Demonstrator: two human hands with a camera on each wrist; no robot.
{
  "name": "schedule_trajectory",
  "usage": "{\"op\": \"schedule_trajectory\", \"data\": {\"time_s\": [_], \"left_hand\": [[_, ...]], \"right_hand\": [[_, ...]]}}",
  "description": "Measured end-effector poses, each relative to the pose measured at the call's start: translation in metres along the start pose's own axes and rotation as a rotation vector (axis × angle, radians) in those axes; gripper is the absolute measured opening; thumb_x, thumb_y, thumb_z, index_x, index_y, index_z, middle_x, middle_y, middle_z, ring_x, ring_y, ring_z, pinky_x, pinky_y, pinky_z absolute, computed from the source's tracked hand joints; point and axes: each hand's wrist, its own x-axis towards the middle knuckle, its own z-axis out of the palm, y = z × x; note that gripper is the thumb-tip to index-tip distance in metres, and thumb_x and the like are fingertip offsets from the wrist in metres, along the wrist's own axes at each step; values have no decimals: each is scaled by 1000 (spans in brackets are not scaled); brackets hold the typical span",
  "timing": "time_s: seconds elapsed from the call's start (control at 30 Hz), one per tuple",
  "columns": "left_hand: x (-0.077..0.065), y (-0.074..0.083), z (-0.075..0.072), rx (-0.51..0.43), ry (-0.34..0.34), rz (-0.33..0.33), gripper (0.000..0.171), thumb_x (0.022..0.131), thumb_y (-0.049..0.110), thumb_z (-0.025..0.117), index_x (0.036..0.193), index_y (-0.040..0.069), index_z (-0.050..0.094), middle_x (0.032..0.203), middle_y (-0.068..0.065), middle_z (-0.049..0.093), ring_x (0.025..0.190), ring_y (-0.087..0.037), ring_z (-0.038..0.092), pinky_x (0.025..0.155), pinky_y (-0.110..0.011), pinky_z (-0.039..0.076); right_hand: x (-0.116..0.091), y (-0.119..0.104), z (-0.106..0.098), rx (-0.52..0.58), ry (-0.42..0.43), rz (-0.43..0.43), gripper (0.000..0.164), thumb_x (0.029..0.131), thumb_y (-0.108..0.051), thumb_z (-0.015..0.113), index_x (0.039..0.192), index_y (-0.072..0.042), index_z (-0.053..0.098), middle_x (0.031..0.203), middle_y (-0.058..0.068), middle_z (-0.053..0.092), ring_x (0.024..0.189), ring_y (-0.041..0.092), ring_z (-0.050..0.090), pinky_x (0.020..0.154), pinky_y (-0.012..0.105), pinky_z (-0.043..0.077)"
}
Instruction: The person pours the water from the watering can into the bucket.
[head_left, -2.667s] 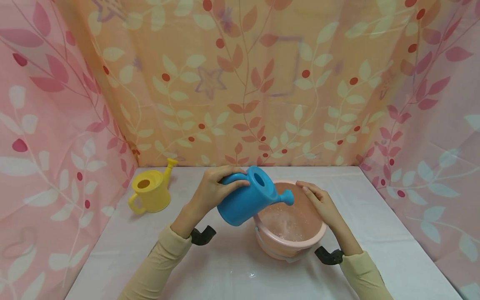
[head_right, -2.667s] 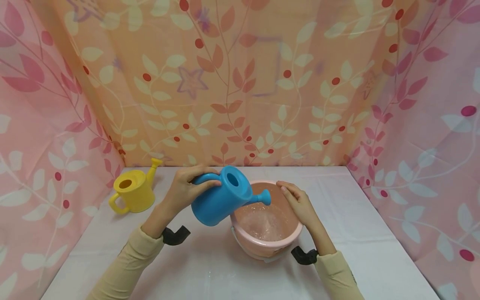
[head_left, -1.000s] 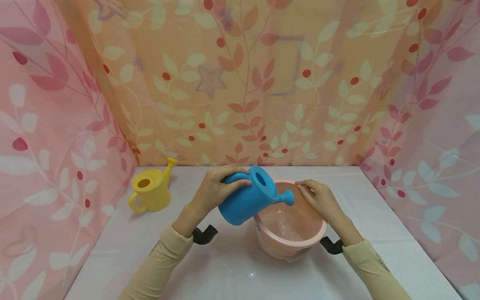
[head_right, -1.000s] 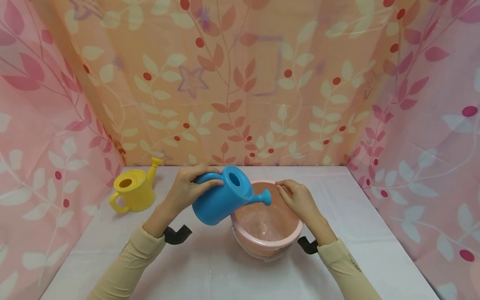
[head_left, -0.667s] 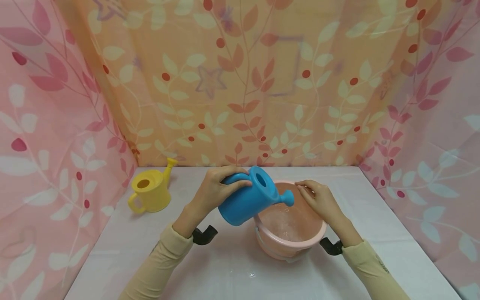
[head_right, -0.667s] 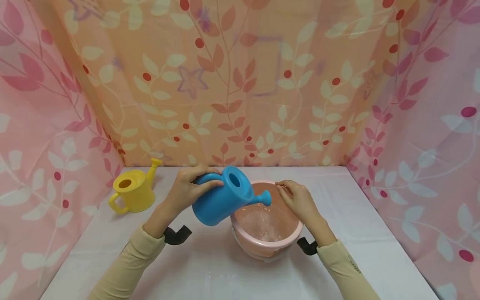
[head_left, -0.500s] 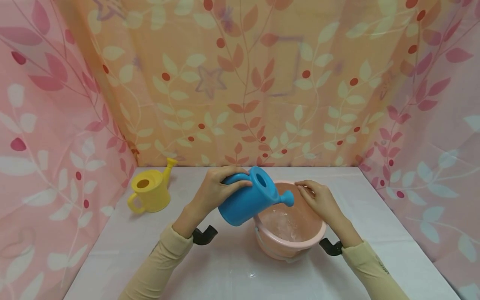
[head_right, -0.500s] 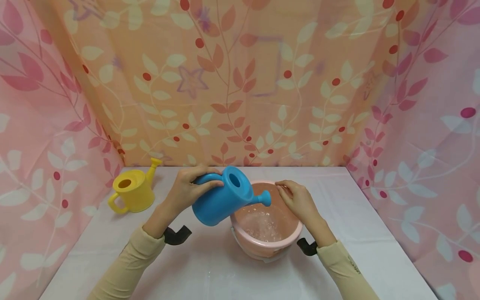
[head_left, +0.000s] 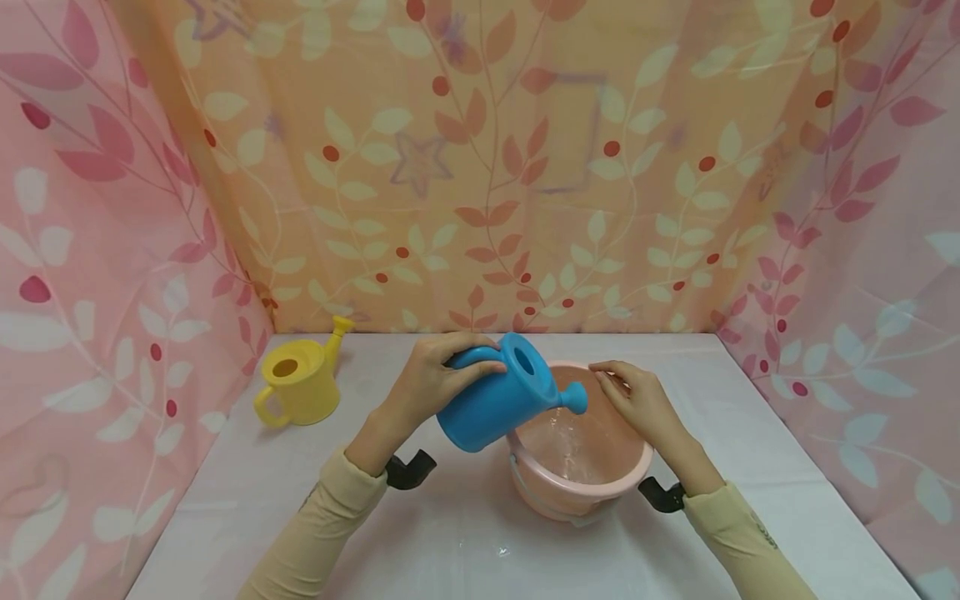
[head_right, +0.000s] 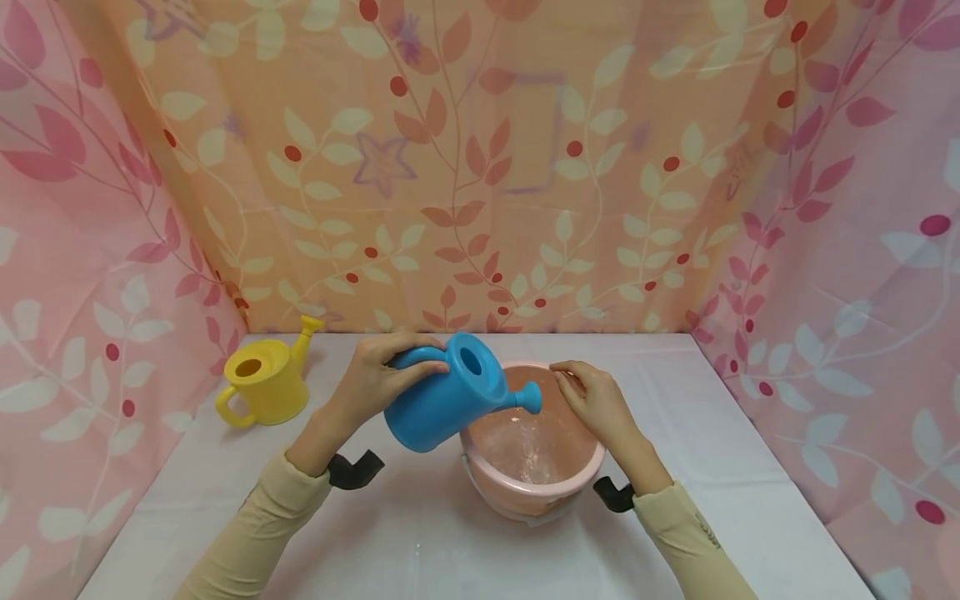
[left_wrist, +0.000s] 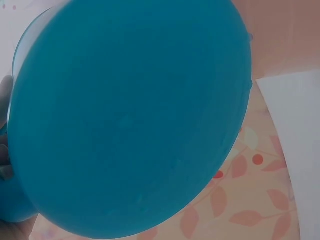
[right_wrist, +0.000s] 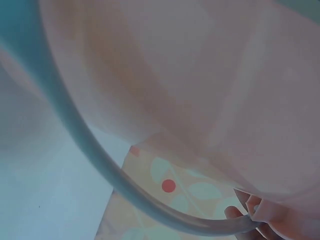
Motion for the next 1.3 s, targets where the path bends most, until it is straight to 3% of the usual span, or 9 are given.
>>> {"op": "schedule_trajectory", "data": {"time_s": [1.3], "left_hand": [[3, 1, 3, 13, 3, 11, 34, 75, 22, 75, 106, 10, 69, 96, -4, 71, 89, -18, 66, 81, -36, 53]], "right_hand": [[0, 0, 0, 35, 22, -6, 20, 89, -10, 62, 107, -5, 67, 104, 11, 68, 94, 27, 66, 75, 42, 54]]}}
